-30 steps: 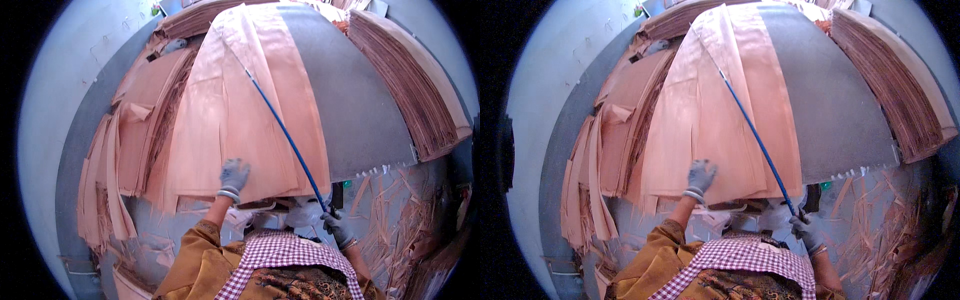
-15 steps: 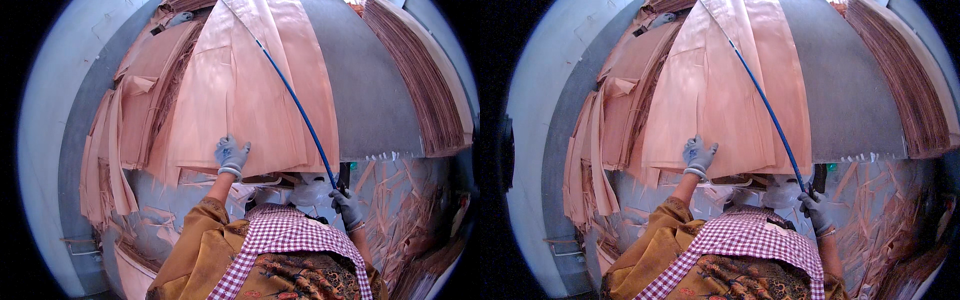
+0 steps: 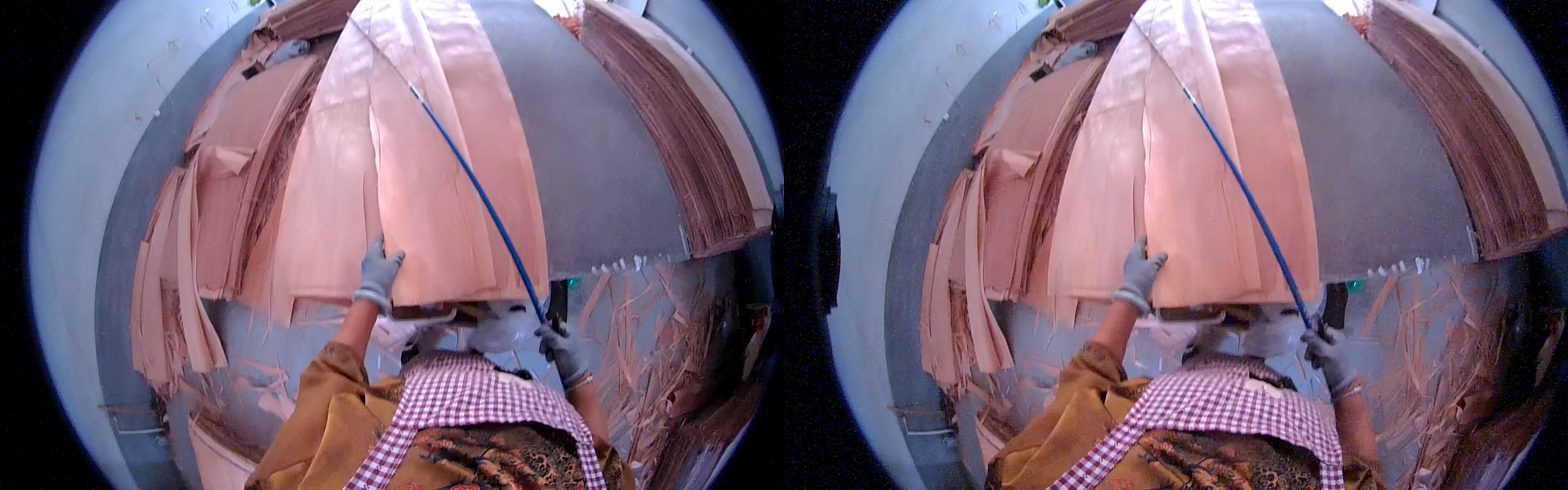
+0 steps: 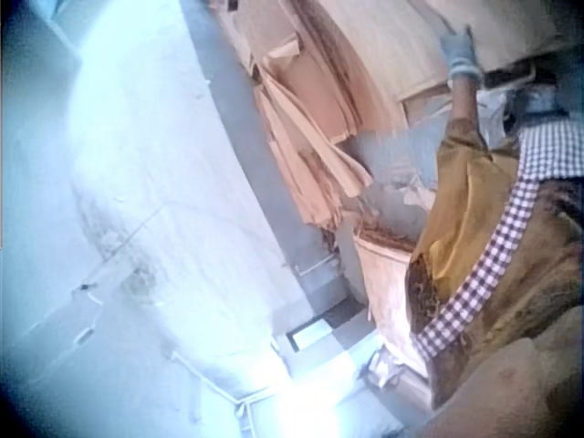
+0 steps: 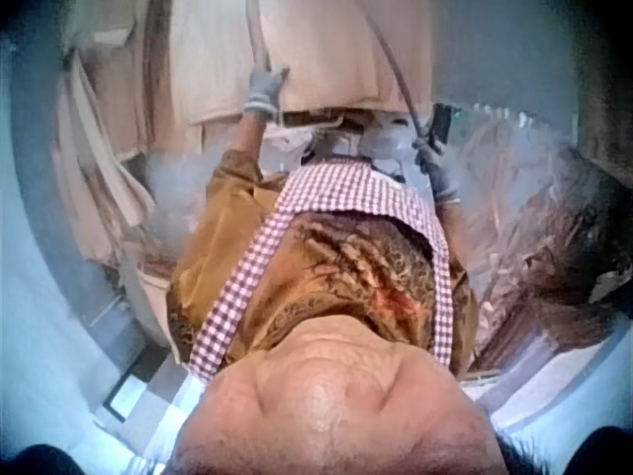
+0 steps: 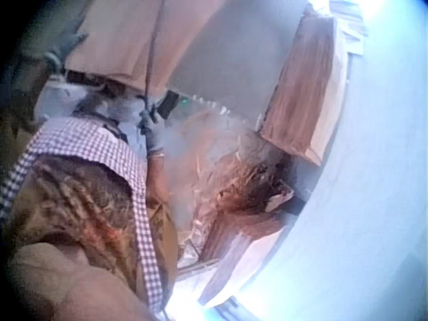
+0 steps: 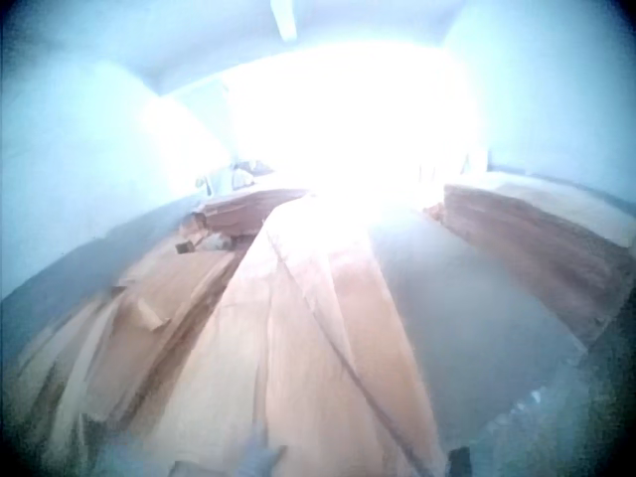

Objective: The person unrolls wood veneer on a table, trims the edges with a utility knife, and applies adhesive tape to secure the sections.

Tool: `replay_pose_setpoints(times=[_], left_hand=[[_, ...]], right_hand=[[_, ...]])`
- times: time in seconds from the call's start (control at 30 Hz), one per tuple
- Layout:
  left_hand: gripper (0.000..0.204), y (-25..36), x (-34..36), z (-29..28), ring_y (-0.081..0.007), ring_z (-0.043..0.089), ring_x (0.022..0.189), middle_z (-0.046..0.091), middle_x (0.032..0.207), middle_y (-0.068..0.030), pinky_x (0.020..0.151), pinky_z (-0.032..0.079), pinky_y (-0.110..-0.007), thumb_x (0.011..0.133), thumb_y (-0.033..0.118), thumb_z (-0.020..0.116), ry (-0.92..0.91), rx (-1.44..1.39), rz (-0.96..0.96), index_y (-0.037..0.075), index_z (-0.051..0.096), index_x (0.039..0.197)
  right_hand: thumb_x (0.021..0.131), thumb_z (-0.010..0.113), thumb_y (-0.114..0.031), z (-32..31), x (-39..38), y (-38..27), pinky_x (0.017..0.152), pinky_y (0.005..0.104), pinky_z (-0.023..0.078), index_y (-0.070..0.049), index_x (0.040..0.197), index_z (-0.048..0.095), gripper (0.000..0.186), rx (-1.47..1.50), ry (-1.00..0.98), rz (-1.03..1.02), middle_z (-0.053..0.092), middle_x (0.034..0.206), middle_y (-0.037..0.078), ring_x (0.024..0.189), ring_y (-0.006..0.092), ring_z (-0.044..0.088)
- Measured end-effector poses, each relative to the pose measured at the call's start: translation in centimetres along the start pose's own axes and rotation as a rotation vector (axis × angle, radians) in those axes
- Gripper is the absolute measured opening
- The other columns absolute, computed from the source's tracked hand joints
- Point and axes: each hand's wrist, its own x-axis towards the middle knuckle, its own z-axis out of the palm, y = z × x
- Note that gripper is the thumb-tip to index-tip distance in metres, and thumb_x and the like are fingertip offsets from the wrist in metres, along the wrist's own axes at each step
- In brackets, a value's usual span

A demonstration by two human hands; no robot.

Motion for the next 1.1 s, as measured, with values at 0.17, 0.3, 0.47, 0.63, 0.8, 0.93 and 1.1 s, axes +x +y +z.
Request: replay_pose_setpoints(times=[0.17,0.3,0.47,0.63,0.8,0.93,1.1], left_hand=[[0.053,10.3,-1.0,2.6,-0.0166,0.056,0.1,0.057,0.116,-0.0112,0.086,0.047,-0.026,0.082,0.003,0.062,-0.111,-0.409,0.129,-0.004,0.042,0.13],[0.062,13.7,1.3,7.6,-0.0219,0.056,0.107,0.054,0.123,-0.0183,0.091,0.045,-0.029,0.082,0.008,0.063,-0.16,-0.32,0.359,-0.006,0.034,0.135],[0.072,19.9,3.1,15.4,-0.03,0.05,0.118,0.048,0.127,-0.0283,0.098,0.039,-0.033,0.08,0.015,0.063,-0.332,0.096,0.536,-0.008,0.027,0.138],[0.061,22.2,4.7,22.9,-0.036,0.056,0.106,0.055,0.11,-0.0302,0.09,0.043,-0.038,0.079,0.018,0.061,-0.606,0.385,0.46,-0.008,0.036,0.129],[0.057,22.2,5.5,27.8,-0.0375,0.059,0.102,0.059,0.104,-0.0289,0.086,0.045,-0.043,0.078,0.02,0.062,-0.788,0.595,0.323,-0.007,0.042,0.124],[0.052,22.0,4.9,28.9,-0.0384,0.059,0.101,0.059,0.105,-0.0277,0.086,0.045,-0.042,0.078,0.019,0.06,-0.811,0.57,0.384,-0.007,0.044,0.121],[0.055,22.3,4.2,30.2,-0.0382,0.06,0.096,0.06,0.102,-0.0279,0.081,0.047,-0.041,0.078,0.015,0.058,-0.874,0.603,0.483,-0.002,0.042,0.127]], right_hand=[[0.083,0.065,-0.02,-0.2,-1.1,-0.4,0.037,0.0232,0.036,-0.007,0.075,0.058,0.017,0.046,0.014,0.021,0.054,0.055,0.001,0.043,0.0101,0.05],[0.083,0.065,-0.02,-1.0,-1.3,0.5,0.037,0.0228,0.036,-0.007,0.087,0.055,0.017,0.124,0.03,0.035,0.054,0.058,0.001,0.043,0.0094,0.05],[0.085,0.062,-0.024,-1.3,-0.9,1.8,0.038,0.0215,0.033,-0.007,0.084,0.059,0.017,0.17,0.037,0.066,0.053,0.055,0.002,0.042,0.0086,0.047],[0.084,0.063,-0.019,-0.8,-0.8,0.7,0.037,0.0226,0.029,-0.006,0.081,0.061,0.014,0.265,-0.015,0.022,0.051,0.054,0.002,0.039,0.0087,0.042],[0.082,0.067,-0.016,-0.4,-0.2,1.1,0.036,0.0241,0.023,-0.002,0.074,0.063,0.017,0.323,0.007,0.104,0.045,0.049,-0.001,0.037,0.0079,0.037],[0.082,0.066,-0.013,-0.7,-1.2,0.8,0.036,0.0243,0.023,-0.001,0.075,0.063,0.015,0.421,-0.001,0.086,0.044,0.049,-0.002,0.037,0.0076,0.036],[0.082,0.065,-0.011,-1.6,-1.4,1.9,0.036,0.0245,0.023,0.0,0.075,0.062,0.014,0.426,0.05,0.111,0.045,0.049,-0.002,0.037,0.0076,0.037]])
